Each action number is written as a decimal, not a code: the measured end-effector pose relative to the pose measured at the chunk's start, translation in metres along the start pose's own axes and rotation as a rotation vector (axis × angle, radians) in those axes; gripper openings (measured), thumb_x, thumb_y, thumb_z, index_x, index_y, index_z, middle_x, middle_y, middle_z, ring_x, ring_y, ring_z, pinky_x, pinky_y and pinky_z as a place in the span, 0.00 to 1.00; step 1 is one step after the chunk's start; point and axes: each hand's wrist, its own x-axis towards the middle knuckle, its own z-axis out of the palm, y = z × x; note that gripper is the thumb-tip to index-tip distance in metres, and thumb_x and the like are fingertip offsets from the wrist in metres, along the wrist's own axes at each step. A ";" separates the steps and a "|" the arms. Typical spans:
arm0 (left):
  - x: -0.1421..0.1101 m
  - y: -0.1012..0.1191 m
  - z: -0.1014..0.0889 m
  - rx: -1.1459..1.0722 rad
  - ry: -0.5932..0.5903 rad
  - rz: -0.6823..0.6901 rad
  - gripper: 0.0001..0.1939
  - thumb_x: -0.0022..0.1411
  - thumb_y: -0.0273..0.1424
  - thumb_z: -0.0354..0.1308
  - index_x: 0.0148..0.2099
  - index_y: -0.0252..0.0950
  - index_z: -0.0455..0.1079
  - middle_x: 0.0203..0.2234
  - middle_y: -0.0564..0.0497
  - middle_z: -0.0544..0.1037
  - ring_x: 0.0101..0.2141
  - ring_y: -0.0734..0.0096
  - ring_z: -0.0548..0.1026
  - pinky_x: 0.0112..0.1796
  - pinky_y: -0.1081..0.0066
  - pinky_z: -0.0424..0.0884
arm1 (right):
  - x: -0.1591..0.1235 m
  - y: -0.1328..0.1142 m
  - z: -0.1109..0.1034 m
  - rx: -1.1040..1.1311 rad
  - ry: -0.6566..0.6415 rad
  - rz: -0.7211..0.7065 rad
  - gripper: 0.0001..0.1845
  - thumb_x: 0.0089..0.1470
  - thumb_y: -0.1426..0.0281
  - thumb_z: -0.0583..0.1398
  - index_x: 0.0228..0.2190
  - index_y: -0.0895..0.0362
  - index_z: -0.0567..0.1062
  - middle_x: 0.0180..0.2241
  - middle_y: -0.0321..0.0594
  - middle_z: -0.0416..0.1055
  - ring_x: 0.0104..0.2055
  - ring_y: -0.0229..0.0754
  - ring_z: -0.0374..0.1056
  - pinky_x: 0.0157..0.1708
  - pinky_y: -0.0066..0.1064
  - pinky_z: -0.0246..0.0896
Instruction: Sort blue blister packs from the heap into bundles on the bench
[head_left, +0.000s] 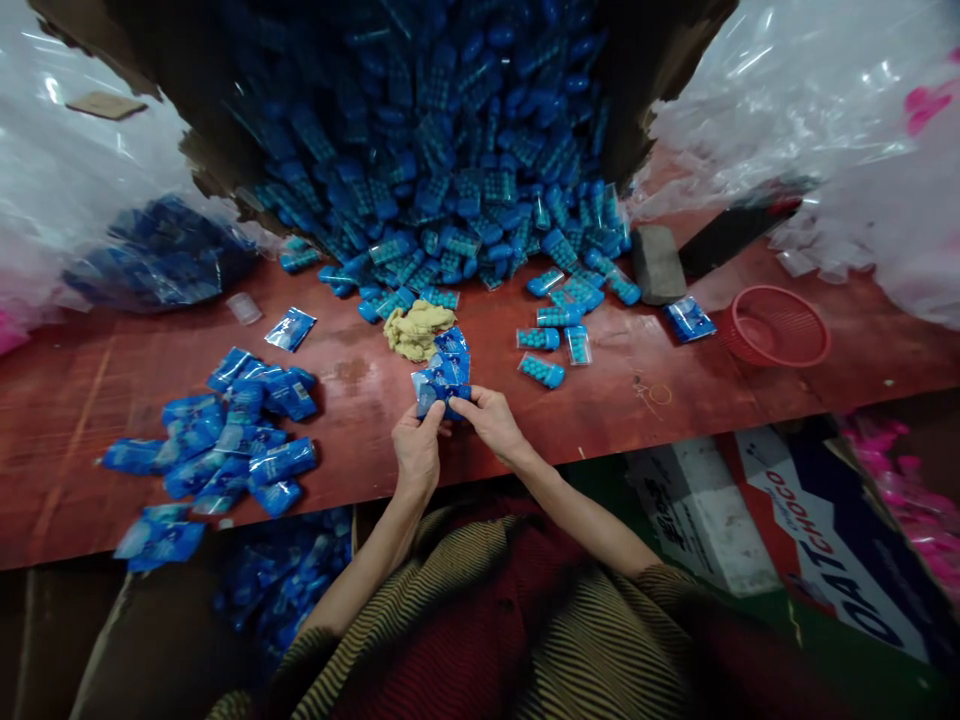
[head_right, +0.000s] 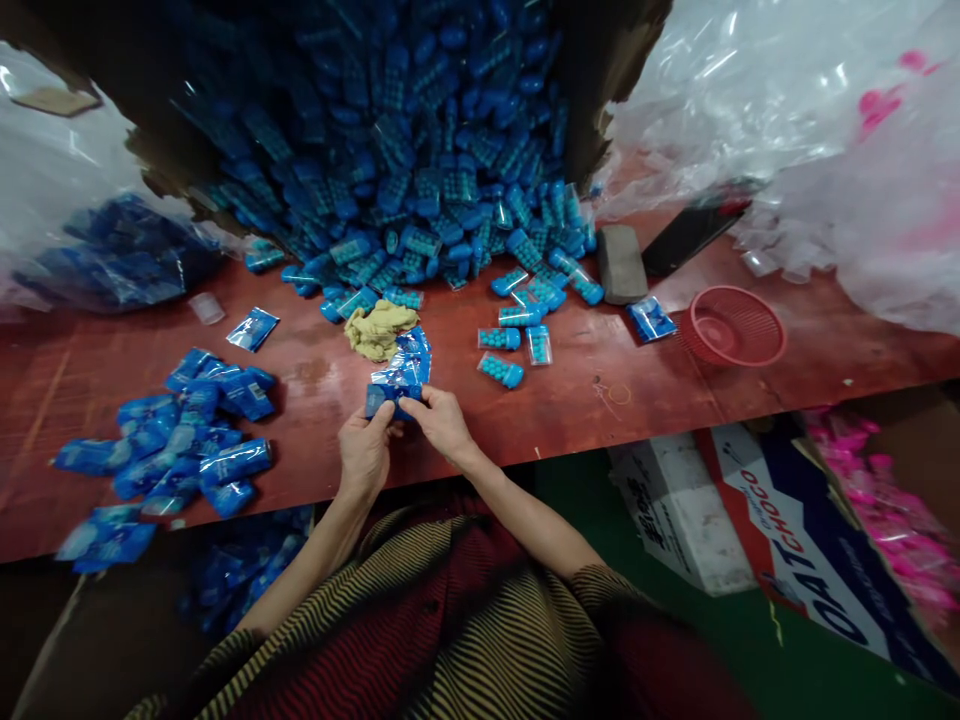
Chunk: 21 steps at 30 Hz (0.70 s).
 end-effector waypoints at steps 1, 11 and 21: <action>0.000 0.000 0.001 -0.001 0.003 -0.005 0.12 0.42 0.34 0.65 0.26 0.31 0.70 0.16 0.56 0.72 0.16 0.81 0.66 0.19 0.78 0.63 | -0.001 0.001 0.001 -0.011 -0.002 0.005 0.12 0.46 0.63 0.60 0.22 0.59 0.72 0.22 0.32 0.68 0.24 0.33 0.60 0.28 0.26 0.58; 0.000 -0.002 0.010 -0.079 0.029 -0.115 0.15 0.38 0.36 0.66 0.25 0.33 0.65 0.11 0.60 0.67 0.13 0.81 0.65 0.16 0.78 0.62 | -0.012 -0.004 0.012 -0.166 0.118 -0.025 0.13 0.51 0.60 0.55 0.23 0.56 0.67 0.19 0.31 0.66 0.20 0.33 0.63 0.20 0.24 0.59; -0.005 0.006 0.008 -0.077 -0.169 -0.201 0.18 0.36 0.35 0.69 0.29 0.32 0.70 0.19 0.55 0.73 0.19 0.78 0.69 0.20 0.77 0.65 | -0.009 -0.001 -0.005 -0.126 0.140 -0.038 0.13 0.48 0.60 0.58 0.22 0.57 0.67 0.20 0.30 0.63 0.23 0.33 0.58 0.24 0.24 0.56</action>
